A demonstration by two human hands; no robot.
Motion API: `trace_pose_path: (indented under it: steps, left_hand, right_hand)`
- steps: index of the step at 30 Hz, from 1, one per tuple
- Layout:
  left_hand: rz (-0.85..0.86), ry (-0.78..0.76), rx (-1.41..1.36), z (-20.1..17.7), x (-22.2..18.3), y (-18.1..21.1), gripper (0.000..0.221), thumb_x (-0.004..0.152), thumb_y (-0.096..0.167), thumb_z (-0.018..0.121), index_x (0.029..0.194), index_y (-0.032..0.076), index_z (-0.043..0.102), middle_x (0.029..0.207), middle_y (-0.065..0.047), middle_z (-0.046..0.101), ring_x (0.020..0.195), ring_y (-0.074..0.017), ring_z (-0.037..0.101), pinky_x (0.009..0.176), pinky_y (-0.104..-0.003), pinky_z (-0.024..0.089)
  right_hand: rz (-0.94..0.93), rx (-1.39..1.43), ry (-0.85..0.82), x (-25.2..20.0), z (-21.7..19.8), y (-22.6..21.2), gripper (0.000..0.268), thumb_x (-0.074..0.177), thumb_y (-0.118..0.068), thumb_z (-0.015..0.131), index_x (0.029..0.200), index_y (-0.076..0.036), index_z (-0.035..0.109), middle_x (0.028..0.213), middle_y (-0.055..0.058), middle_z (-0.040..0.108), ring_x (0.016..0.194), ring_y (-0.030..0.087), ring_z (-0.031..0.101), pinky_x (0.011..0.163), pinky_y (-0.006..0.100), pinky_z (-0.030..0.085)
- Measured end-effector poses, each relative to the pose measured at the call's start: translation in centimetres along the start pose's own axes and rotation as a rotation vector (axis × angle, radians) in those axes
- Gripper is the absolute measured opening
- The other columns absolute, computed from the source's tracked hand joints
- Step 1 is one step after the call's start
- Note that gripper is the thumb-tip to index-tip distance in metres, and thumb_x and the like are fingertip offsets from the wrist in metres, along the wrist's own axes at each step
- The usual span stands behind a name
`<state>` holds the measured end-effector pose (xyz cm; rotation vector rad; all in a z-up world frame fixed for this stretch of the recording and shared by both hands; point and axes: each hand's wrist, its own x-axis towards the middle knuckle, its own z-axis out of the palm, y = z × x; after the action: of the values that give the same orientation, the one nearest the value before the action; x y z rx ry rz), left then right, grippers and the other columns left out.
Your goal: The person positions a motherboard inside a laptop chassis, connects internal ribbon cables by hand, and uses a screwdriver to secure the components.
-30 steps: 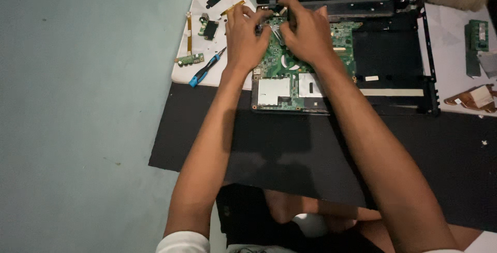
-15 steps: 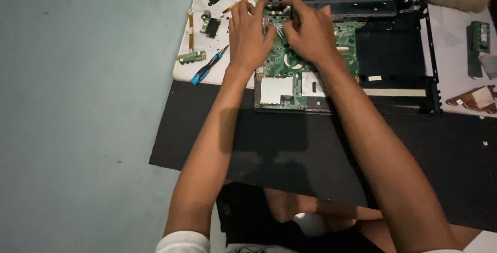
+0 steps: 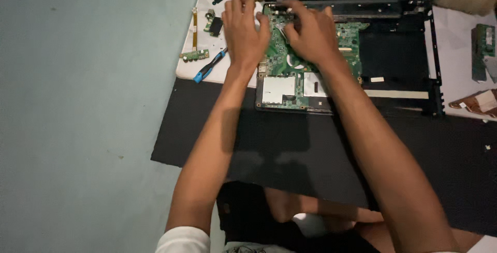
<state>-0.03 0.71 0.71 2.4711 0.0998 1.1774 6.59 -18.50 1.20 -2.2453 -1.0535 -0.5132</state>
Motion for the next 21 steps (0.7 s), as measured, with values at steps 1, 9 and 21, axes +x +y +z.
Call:
trace_pose_path:
  steps: [1, 9, 21]
  left_hand:
    - [0.000, 0.004, 0.003, -0.1, 0.1, 0.5, 0.031, 0.104, 0.017, 0.060, 0.133, 0.014, 0.070, 0.123, -0.009, 0.064, 0.119, -0.0283, 0.059, 0.101, -0.045, 0.049]
    - [0.075, -0.124, -0.268, 5.2, 2.1, 4.0, 0.015, 0.103, 0.021, 0.059, 0.115, 0.012, 0.058, 0.106, -0.021, 0.073, 0.104, -0.0472, 0.068, 0.090, -0.060, 0.049]
    - [0.015, -0.164, -0.779, 6.7, 3.4, 4.0, 0.005, 0.111, 0.021, 0.064, 0.109, 0.020, 0.060, 0.097, -0.001, 0.068, 0.080, -0.0156, 0.069, 0.076, -0.034, 0.057]
  right_hand:
    - [-0.005, 0.002, 0.001, 0.0, 0.1, 0.2, 0.058, 0.104, -0.017, 0.063, 0.160, -0.024, 0.074, 0.081, 0.005, 0.081, 0.082, 0.043, 0.075, 0.090, 0.056, 0.041]
    - [0.081, 0.144, 0.064, 0.3, 0.0, 1.1, 0.041, 0.114, -0.024, 0.065, 0.153, -0.013, 0.070, 0.126, 0.026, 0.087, 0.112, 0.065, 0.073, 0.095, 0.066, 0.054]
    - [0.035, 0.331, 0.182, 0.2, 0.9, 2.9, 0.027, 0.122, -0.015, 0.065, 0.143, 0.000, 0.072, 0.108, 0.020, 0.081, 0.091, 0.030, 0.075, 0.074, 0.046, 0.051]
